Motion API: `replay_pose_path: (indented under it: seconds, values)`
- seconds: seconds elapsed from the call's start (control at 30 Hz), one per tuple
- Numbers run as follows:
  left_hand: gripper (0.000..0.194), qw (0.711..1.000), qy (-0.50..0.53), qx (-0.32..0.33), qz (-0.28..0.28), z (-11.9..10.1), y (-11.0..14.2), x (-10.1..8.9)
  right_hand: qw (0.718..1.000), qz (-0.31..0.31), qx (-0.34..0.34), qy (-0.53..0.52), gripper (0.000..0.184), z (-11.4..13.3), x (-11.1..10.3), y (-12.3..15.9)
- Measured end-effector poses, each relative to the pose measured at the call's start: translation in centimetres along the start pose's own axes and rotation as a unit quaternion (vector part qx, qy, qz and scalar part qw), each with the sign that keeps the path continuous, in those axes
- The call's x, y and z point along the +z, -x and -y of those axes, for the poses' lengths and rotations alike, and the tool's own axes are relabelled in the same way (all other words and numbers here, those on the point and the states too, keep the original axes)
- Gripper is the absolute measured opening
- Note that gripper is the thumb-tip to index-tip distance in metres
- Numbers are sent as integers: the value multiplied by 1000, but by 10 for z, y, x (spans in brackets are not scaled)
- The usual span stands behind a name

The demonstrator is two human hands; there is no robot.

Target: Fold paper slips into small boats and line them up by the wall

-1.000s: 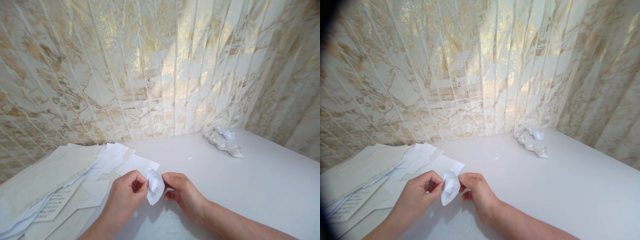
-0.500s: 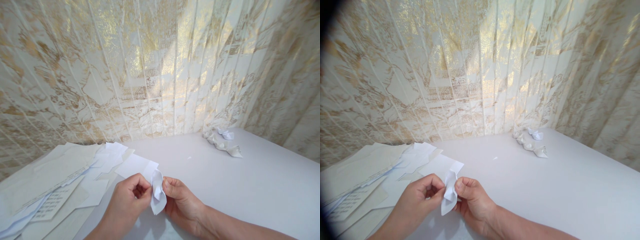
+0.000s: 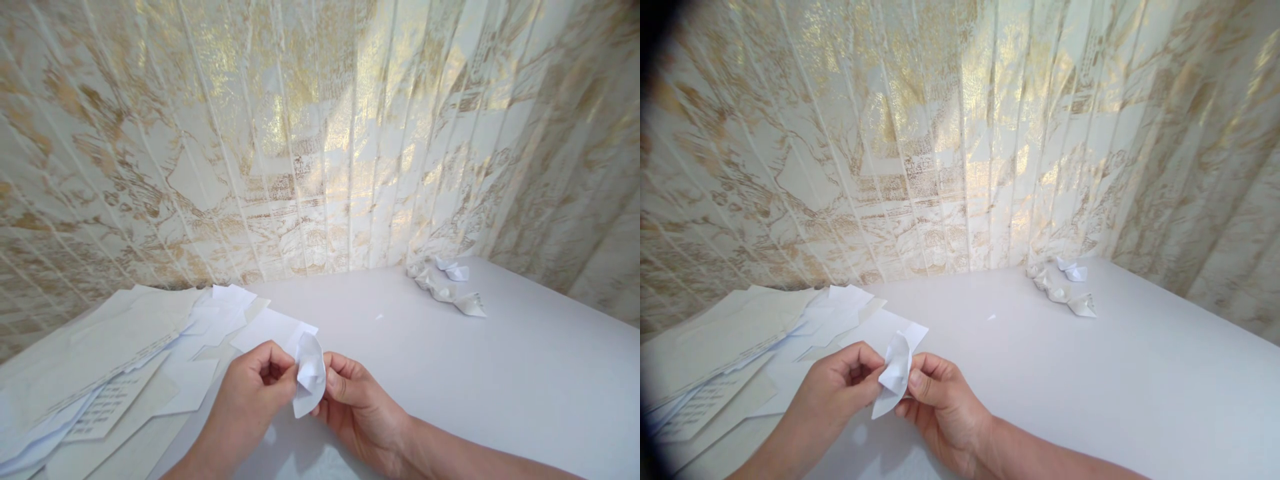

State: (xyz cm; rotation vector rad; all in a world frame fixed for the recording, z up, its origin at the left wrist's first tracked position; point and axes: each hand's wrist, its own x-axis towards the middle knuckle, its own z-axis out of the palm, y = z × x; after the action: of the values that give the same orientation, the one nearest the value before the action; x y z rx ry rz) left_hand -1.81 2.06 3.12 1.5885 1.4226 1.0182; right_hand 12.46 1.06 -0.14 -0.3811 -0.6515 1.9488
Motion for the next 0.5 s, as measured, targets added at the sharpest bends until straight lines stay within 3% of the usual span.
replay_pose_path:
  seconds: [0.5]
  values:
    - [13,1000,3,-4,29,-1,5,2,994,-47,-18,95,35,-4,2,5]
